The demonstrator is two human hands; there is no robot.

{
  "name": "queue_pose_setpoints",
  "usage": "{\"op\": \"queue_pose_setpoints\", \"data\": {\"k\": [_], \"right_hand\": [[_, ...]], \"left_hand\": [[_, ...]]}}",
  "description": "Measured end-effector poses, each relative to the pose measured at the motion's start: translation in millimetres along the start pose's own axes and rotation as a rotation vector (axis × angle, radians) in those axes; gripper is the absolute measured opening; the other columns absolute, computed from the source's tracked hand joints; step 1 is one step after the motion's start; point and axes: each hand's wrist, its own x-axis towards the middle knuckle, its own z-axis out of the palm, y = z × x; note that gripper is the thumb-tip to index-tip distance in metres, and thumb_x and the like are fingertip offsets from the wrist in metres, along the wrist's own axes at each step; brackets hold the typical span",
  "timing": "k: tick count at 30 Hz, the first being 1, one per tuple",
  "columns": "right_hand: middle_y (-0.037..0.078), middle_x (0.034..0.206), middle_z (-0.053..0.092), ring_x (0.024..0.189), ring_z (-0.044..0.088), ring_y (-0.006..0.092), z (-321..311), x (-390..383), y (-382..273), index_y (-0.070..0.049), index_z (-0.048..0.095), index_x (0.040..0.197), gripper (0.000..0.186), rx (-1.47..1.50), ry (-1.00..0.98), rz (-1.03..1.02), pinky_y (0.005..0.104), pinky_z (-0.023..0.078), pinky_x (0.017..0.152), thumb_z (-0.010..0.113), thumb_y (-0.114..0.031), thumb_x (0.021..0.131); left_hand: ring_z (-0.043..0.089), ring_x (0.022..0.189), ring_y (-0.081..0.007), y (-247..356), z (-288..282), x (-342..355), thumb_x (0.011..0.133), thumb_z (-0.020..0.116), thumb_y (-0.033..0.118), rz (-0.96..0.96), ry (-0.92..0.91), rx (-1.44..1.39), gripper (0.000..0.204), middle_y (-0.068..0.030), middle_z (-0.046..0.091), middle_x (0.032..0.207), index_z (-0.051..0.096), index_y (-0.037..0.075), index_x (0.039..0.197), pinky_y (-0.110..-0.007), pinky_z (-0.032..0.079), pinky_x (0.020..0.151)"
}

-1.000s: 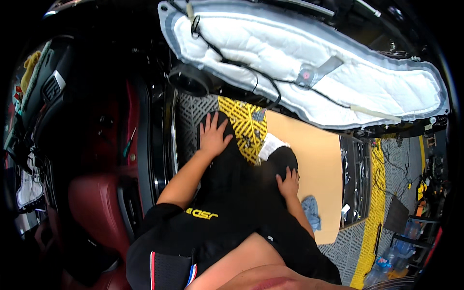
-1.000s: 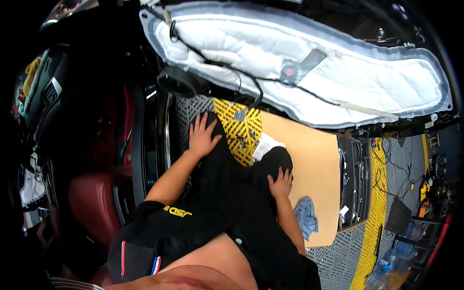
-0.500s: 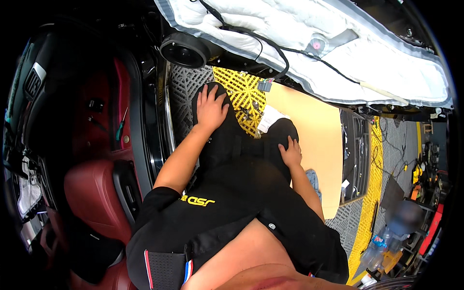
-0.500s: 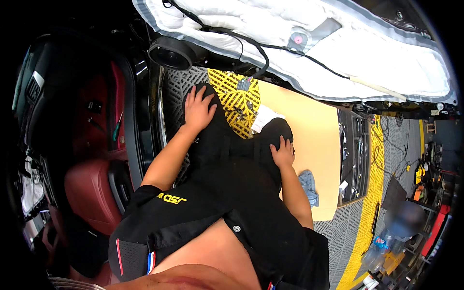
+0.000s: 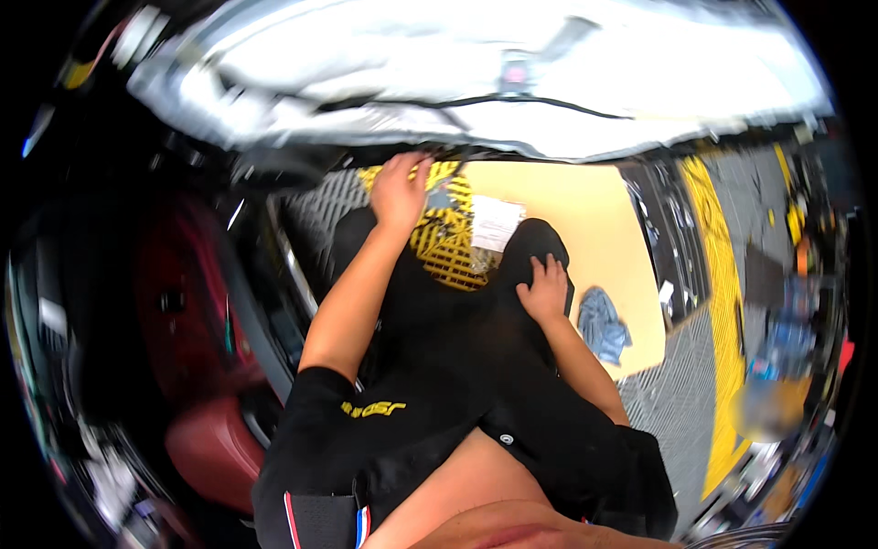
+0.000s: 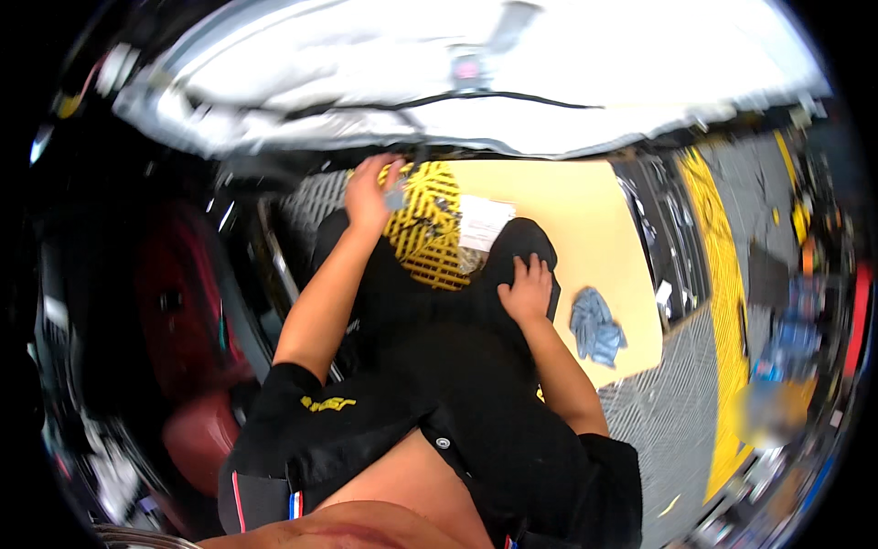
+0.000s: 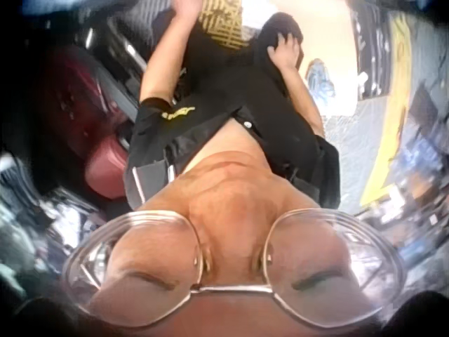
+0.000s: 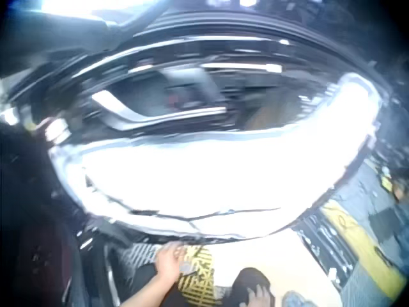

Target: The person prepares tools and components, installs wiring and a zip tie onto the inner car door frame, and then aligns a large interior door panel for installation.

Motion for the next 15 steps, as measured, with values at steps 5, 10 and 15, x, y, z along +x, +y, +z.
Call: {"op": "queue_pose_setpoints", "data": {"k": [5, 10, 15], "right_hand": [[0.02, 0.162, 0.032, 0.151, 0.022, 0.046, -48, -38, -10, -0.016, 0.054, 0.147, 0.07, -0.021, 0.006, 0.156, 0.0558, 0.023, 0.123, 0.07, -0.035, 0.081], [0.019, 0.164, 0.029, 0.153, 0.02, 0.0454, -138, -102, -1, -0.019, 0.052, 0.149, 0.069, 0.134, -0.088, 0.35, 0.0559, 0.023, 0.122, 0.065, -0.038, 0.084], [0.018, 0.163, 0.031, 0.151, 0.023, 0.0457, -226, -145, -8, -0.019, 0.054, 0.147, 0.066, 0.312, -0.172, 0.466, 0.0561, 0.026, 0.121, 0.063, -0.04, 0.085]], "left_hand": [[0.07, 0.097, -0.0328, 4, 48, -20, 0.101, 0.063, 0.011, 0.118, -0.094, -0.132, 0.015, -0.0177, 0.072, 0.106, 0.069, 0.0, 0.11, -0.038, 0.054, 0.087], [0.067, 0.087, -0.0216, 63, 45, -10, 0.107, 0.055, 0.023, -0.098, -0.342, -0.198, 0.025, -0.0126, 0.071, 0.099, 0.063, 0.0, 0.112, -0.033, 0.053, 0.081], [0.064, 0.08, -0.0137, 113, 21, 6, 0.108, 0.053, 0.025, -0.613, -0.514, -0.487, 0.021, -0.0042, 0.066, 0.095, 0.057, 0.004, 0.106, -0.027, 0.054, 0.071]]}}
